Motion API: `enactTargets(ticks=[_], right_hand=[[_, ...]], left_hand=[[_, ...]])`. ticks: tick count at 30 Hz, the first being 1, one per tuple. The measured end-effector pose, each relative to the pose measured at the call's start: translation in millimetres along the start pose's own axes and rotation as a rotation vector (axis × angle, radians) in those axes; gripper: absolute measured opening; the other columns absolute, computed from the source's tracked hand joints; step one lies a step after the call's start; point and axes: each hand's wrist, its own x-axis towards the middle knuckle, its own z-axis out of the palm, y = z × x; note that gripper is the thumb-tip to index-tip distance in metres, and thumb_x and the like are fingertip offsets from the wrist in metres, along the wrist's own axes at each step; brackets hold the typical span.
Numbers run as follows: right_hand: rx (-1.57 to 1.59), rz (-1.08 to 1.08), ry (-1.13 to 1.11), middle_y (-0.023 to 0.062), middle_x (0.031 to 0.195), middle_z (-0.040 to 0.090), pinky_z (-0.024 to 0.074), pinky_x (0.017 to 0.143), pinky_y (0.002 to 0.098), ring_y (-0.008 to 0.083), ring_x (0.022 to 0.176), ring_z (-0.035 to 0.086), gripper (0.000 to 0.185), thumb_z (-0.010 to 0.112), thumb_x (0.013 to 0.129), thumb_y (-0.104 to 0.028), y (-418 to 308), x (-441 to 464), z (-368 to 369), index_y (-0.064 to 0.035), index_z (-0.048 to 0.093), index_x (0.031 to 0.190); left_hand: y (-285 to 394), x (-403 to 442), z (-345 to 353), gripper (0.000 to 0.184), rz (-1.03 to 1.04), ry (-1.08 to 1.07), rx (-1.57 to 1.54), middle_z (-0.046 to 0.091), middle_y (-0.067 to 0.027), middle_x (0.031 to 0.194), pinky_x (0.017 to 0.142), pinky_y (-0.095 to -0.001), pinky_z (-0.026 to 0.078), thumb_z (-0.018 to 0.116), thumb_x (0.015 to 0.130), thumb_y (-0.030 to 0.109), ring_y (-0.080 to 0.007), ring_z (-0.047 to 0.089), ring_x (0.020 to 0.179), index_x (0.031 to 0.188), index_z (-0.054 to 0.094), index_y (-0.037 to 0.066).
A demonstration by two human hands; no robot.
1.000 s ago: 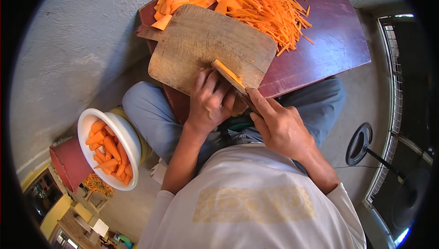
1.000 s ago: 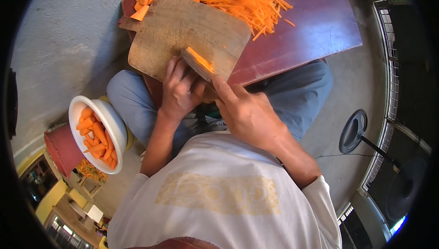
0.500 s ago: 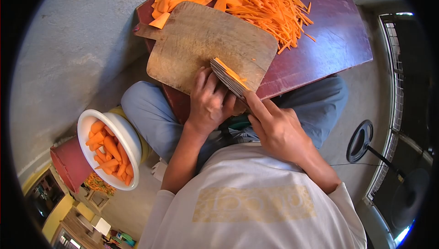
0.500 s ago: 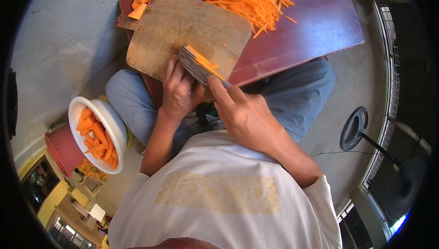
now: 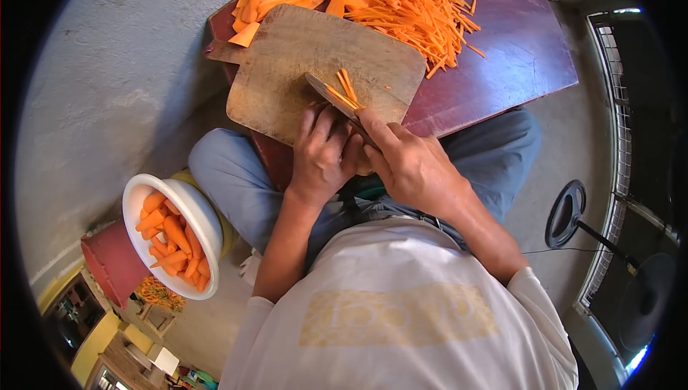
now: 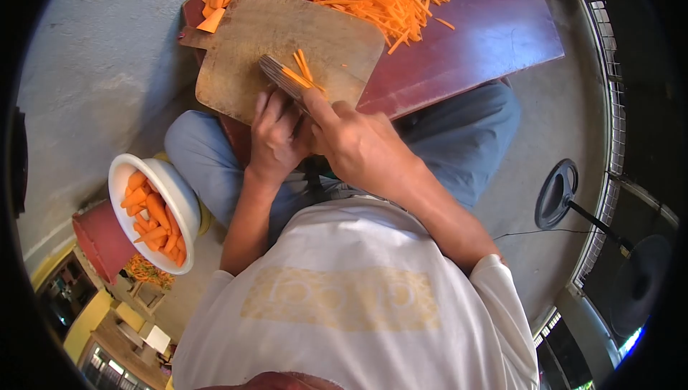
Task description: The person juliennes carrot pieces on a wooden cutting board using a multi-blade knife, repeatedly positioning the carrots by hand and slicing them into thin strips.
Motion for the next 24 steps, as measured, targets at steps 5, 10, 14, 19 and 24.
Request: enactTargets(ticks=[5,10,14,19,24], right_hand=[[0.034,0.05,-0.003,0.0287,0.104,0.075,0.0603,0.077,0.056,0.0514,0.09,0.075,0.057,0.071,0.108,-0.012,-5.7,-23.2,-7.7,-0.0009,0.052,0.16],[-0.009,-0.074,0.091,0.025,0.092,0.073,0.059,0.065,0.0546,0.0479,0.081,0.075,0.044,0.071,0.104,-0.006,6.4,1.1,5.1,-0.0008,0.053,0.144],[0.057,0.025,0.028,0.03,0.107,0.075,0.0607,0.077,0.0572,0.0527,0.093,0.075,0.059,0.071,0.107,-0.01,-4.3,-16.6,-6.4,-0.0011,0.051,0.161],[0.003,0.026,0.005,0.0309,0.109,0.076,0.0613,0.079,0.0574,0.0531,0.096,0.075,0.06,0.07,0.107,-0.009,-4.4,-7.5,3.7,-0.0015,0.049,0.163],[0.018,0.019,0.009,0.0316,0.11,0.077,0.0606,0.079,0.0565,0.0533,0.098,0.076,0.055,0.071,0.106,-0.01,1.0,-3.9,1.3,0.0001,0.055,0.157]], left_hand=[[-1.0,0.6,-2.6,0.03,0.028,0.022,0.016,0.067,-0.0297,0.131,0.115,-0.0595,0.054,0.075,0.097,0.012,-0.0522,0.065,0.122,0.119,0.077,-0.008],[-1.4,-1.8,0.6,0.03,-0.022,0.019,0.004,0.067,-0.0299,0.131,0.116,-0.0599,0.053,0.075,0.098,0.011,-0.0516,0.065,0.124,0.121,0.077,-0.008],[0.3,-0.5,-1.2,0.027,-0.008,0.035,0.001,0.069,-0.0291,0.129,0.115,-0.0598,0.053,0.074,0.099,0.01,-0.0511,0.066,0.121,0.12,0.078,-0.007],[-2.7,-0.6,-0.7,0.024,0.002,0.05,0.017,0.07,-0.0278,0.127,0.111,-0.0582,0.056,0.074,0.1,0.009,-0.051,0.067,0.116,0.118,0.078,-0.007],[-3.9,2.7,-3.0,0.022,0.003,0.072,0.028,0.071,-0.0254,0.124,0.103,-0.056,0.058,0.071,0.101,0.006,-0.0489,0.067,0.113,0.115,0.078,-0.009]])
